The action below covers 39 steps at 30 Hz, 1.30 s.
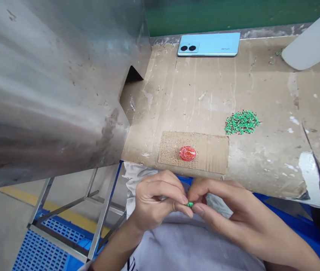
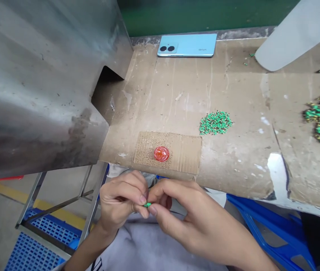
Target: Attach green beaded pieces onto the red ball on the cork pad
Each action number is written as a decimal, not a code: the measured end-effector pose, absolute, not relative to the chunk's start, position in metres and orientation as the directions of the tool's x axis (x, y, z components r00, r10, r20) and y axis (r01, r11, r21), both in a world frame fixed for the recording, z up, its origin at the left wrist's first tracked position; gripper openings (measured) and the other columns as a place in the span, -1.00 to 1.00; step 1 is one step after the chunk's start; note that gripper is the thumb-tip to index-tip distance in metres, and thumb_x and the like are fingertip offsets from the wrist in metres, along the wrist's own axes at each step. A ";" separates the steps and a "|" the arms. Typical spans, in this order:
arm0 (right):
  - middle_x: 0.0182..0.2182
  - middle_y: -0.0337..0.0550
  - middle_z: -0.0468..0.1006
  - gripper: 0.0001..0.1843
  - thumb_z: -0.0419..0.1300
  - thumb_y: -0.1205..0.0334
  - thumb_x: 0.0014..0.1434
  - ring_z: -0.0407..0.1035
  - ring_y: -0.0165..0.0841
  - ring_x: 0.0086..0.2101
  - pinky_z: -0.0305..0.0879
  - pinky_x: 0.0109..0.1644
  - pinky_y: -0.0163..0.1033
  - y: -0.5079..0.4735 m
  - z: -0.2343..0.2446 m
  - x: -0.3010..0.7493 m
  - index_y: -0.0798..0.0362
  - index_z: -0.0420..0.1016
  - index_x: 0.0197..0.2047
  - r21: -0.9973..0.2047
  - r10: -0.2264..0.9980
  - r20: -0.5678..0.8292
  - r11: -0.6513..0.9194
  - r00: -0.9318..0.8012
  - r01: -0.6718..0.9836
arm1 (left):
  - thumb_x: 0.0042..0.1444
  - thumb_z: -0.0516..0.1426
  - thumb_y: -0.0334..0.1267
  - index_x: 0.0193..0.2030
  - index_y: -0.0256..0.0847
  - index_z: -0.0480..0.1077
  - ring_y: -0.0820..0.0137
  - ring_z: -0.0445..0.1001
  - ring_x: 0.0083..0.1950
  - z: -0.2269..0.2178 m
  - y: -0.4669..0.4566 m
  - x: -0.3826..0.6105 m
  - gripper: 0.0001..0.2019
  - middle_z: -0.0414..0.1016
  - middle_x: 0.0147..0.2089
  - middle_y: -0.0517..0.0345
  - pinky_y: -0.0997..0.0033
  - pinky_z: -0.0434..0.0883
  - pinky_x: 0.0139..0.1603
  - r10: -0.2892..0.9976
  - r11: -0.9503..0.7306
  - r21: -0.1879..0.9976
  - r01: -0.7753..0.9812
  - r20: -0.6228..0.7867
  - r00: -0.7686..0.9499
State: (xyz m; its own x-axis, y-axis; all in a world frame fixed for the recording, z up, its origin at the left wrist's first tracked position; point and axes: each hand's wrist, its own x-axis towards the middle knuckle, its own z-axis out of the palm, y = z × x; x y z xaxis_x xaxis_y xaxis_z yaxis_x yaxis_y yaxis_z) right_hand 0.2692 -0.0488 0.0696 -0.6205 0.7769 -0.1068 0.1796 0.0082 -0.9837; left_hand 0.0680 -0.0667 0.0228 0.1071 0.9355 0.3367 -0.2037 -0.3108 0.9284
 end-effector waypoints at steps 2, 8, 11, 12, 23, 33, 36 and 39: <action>-0.32 -0.35 0.67 -0.89 0.24 0.33 0.41 0.54 -0.48 -0.35 0.47 -0.22 -0.45 -0.052 0.069 0.270 -0.06 0.55 -0.17 -0.983 0.795 -0.076 0.041 -0.601 0.180 | 0.14 0.49 -0.30 -0.36 -0.24 0.60 0.45 0.57 -0.40 0.025 -0.067 0.069 -0.82 0.62 -0.44 0.19 0.51 0.54 -0.30 0.937 -0.307 0.932 -0.190 0.332 0.113; -0.34 -0.30 0.66 -0.85 0.22 0.42 0.40 0.57 -0.45 -0.36 0.50 -0.26 -0.42 -0.060 0.059 0.273 -0.04 0.53 -0.12 -0.975 0.851 0.104 0.189 -0.514 0.116 | 0.09 0.52 -0.28 -0.27 -0.21 0.62 0.43 0.61 -0.36 0.033 -0.070 0.072 -0.80 0.67 -0.38 0.16 0.53 0.55 -0.29 0.961 -0.234 0.967 -0.105 0.246 0.123; -0.29 -0.24 0.66 -0.78 0.21 0.48 0.38 0.59 -0.40 -0.30 0.55 -0.20 -0.34 -0.062 0.053 0.274 -0.03 0.53 -0.04 -0.956 0.829 0.206 0.285 -0.520 0.074 | 0.12 0.51 -0.28 -0.24 -0.23 0.64 0.40 0.63 -0.34 0.037 -0.072 0.071 -0.82 0.69 -0.36 0.12 0.50 0.58 -0.24 0.957 -0.253 0.966 -0.062 0.259 0.134; -0.27 -0.21 0.66 -0.76 0.21 0.50 0.37 0.60 -0.38 -0.28 0.57 -0.18 -0.31 -0.062 0.051 0.274 -0.03 0.53 -0.02 -0.946 0.826 0.233 0.314 -0.514 0.076 | 0.13 0.50 -0.29 -0.22 -0.23 0.64 0.39 0.63 -0.33 0.038 -0.072 0.071 -0.83 0.70 -0.35 0.11 0.50 0.58 -0.24 0.955 -0.256 0.965 -0.050 0.260 0.141; -0.25 -0.17 0.68 -0.64 0.23 0.56 0.28 0.61 -0.33 -0.26 0.60 -0.20 -0.27 -0.062 0.050 0.274 -0.04 0.51 0.04 -0.869 0.803 0.362 0.474 -0.474 0.140 | 0.11 0.32 -0.53 -0.19 -0.27 0.64 0.40 0.61 -0.38 0.050 -0.075 0.069 -0.84 0.67 -0.35 0.09 0.50 0.56 -0.29 0.966 -0.186 0.982 0.040 0.175 0.188; -0.26 -0.15 0.68 -0.71 0.22 0.49 0.33 0.64 -0.28 -0.29 0.62 -0.23 -0.21 -0.065 0.047 0.272 -0.09 0.54 -0.01 -0.882 0.841 0.296 0.422 -0.452 0.209 | 0.05 0.27 -0.60 -0.28 -0.23 0.58 0.42 0.67 -0.40 0.055 -0.080 0.069 -0.80 0.68 -0.37 0.14 0.58 0.62 -0.32 0.984 0.045 0.999 0.012 -0.046 0.174; -0.24 -0.14 0.68 -0.75 0.20 0.49 0.36 0.64 -0.31 -0.25 0.62 -0.18 -0.24 -0.068 0.046 0.267 -0.03 0.51 -0.02 -0.881 0.833 0.319 0.436 -0.451 0.183 | 0.01 0.24 -0.63 -0.35 -0.19 0.50 0.45 0.65 -0.39 0.055 -0.076 0.072 -0.77 0.65 -0.39 0.22 0.63 0.58 -0.32 0.987 -0.080 0.991 0.110 0.063 0.148; -0.24 -0.13 0.68 -0.78 0.21 0.49 0.35 0.63 -0.33 -0.23 0.61 -0.16 -0.27 -0.068 0.043 0.264 -0.02 0.49 -0.05 -0.887 0.844 0.353 0.439 -0.403 0.142 | 0.07 0.21 -0.62 -0.31 -0.15 0.49 0.47 0.65 -0.40 0.053 -0.073 0.074 -0.75 0.63 -0.39 0.27 0.64 0.58 -0.32 0.982 -0.145 0.976 0.164 0.121 0.148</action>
State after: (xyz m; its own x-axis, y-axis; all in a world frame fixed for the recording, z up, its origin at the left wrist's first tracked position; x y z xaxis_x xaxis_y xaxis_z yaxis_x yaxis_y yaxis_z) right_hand 0.2644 -0.0684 0.0431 -0.4029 0.8444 0.3530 0.1418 0.4386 -0.8874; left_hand 0.0742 -0.0732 0.0528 0.1482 0.9816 0.1205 0.1643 -0.1446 0.9758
